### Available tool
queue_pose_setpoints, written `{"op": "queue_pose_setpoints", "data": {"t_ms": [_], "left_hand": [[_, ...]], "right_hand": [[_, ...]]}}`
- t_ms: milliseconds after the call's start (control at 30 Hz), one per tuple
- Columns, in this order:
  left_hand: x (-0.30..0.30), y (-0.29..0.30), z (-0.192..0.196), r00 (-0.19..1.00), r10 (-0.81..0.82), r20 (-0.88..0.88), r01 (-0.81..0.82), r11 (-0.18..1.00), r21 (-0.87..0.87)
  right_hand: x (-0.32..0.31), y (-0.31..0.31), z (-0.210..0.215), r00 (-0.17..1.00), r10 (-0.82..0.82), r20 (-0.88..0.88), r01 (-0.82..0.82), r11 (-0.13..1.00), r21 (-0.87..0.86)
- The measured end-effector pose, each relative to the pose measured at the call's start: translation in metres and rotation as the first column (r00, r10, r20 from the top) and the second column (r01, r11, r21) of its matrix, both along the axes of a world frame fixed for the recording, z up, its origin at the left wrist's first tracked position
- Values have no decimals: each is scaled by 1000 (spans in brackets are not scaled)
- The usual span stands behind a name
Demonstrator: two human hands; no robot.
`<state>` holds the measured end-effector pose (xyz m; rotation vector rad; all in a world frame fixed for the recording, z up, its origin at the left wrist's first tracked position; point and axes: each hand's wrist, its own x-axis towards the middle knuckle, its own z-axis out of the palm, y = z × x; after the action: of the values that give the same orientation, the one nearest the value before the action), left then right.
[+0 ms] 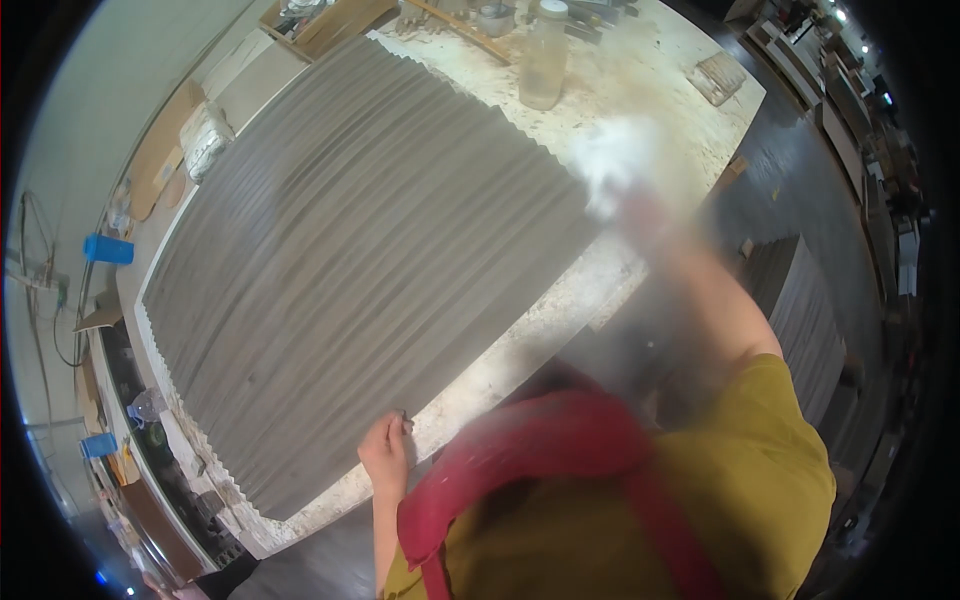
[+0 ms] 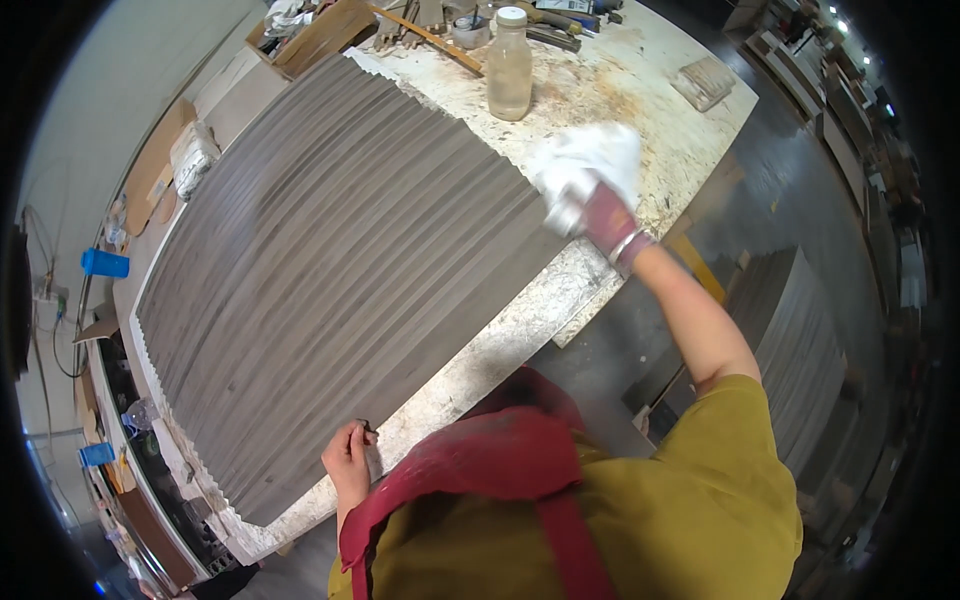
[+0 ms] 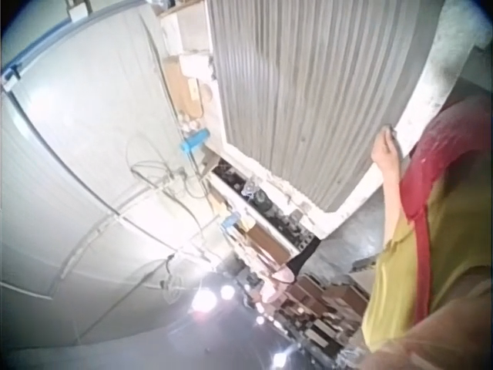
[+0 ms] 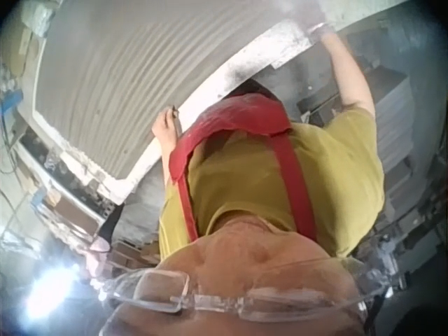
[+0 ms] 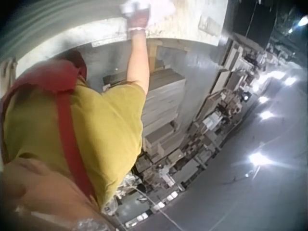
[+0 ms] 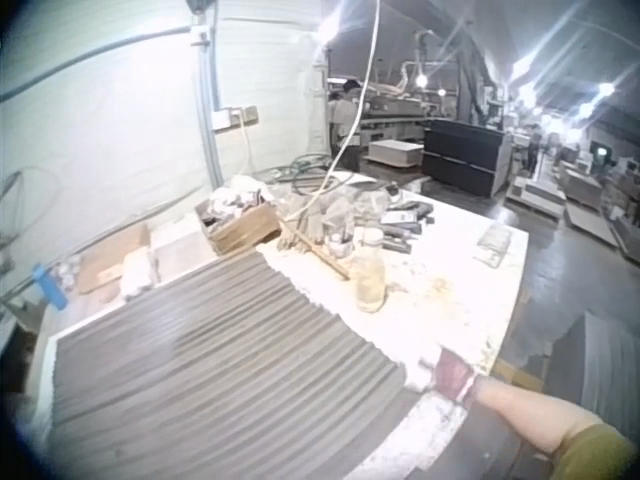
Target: The person cleans a textured wood panel by hand using a white cloth, wiping the surface and edges repeatedly.
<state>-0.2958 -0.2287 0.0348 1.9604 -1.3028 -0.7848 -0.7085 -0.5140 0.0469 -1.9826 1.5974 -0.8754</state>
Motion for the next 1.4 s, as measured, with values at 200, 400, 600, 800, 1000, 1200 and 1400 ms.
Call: {"op": "queue_pose_setpoints", "data": {"t_ms": [200, 400, 600, 800, 1000, 1200, 1400], "left_hand": [[-2, 2, 0, 996, -2, 87, 3, 1000, -17], [-9, -5, 4, 998, 50, 26, -50, 998, -30], [-17, -2, 8, 994, 91, 63, -89, 996, -21], [-19, -7, 8, 990, 70, 125, -66, 997, -33], [-15, -3, 2, 985, 92, 145, -96, 995, 22], [-17, -2, -1, 987, 91, 135, -84, 995, -55], [-19, 0, -2, 983, 94, 158, -79, 992, -100]], "right_hand": [[20, 0, 42, 864, -244, 440, 183, 967, 177], [164, 91, 22, 653, 633, -415, -745, 636, -203], [52, 4, -22, 825, 417, -382, -533, 798, -279], [-8, -57, 5, 893, -303, 332, 164, 907, 387], [120, 34, 18, 617, 616, -490, -700, 714, 16], [17, -46, 1, 803, 565, -189, -577, 817, -10], [63, -43, 81, 740, 618, -267, -636, 771, 23]]}}
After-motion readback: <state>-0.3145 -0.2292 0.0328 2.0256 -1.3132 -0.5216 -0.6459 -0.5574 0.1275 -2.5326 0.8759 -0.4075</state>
